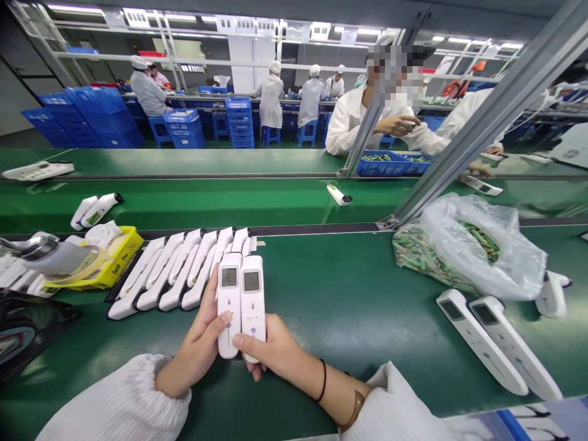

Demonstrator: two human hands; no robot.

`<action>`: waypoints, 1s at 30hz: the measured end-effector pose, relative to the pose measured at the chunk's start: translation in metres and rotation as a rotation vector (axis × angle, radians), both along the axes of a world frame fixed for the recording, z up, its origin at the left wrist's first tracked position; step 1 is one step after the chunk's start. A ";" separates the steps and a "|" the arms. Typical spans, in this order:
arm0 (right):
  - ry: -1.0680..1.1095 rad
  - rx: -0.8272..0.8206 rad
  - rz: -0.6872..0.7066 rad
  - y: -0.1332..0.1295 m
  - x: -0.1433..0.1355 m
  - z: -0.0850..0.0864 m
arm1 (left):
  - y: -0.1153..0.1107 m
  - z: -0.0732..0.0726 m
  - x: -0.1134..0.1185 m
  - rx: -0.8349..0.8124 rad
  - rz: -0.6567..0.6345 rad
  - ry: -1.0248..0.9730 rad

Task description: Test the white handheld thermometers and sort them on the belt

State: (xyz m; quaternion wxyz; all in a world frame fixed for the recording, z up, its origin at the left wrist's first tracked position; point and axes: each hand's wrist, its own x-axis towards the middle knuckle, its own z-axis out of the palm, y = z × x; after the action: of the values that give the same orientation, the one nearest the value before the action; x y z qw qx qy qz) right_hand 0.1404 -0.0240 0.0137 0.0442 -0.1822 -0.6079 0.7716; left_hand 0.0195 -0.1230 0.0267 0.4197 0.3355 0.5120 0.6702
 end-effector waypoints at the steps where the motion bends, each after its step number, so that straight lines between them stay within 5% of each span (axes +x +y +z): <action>1: 0.003 -0.008 -0.015 0.000 0.000 0.000 | 0.000 -0.001 0.000 0.015 0.007 0.013; 10: 0.063 0.004 -0.154 -0.002 0.002 -0.003 | -0.001 0.001 -0.003 -0.003 0.081 0.169; 21: 0.089 -0.044 -0.248 -0.004 0.001 0.002 | 0.001 -0.003 -0.004 0.025 0.086 0.137; 30: 0.235 -0.234 -0.128 0.000 0.003 0.004 | -0.002 -0.001 0.001 -0.030 0.002 0.153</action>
State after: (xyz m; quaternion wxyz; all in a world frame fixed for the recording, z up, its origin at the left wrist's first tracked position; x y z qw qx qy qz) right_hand 0.1432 -0.0240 0.0173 0.1427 -0.1330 -0.4918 0.8485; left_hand 0.0201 -0.1246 0.0255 0.3837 0.3791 0.5529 0.6352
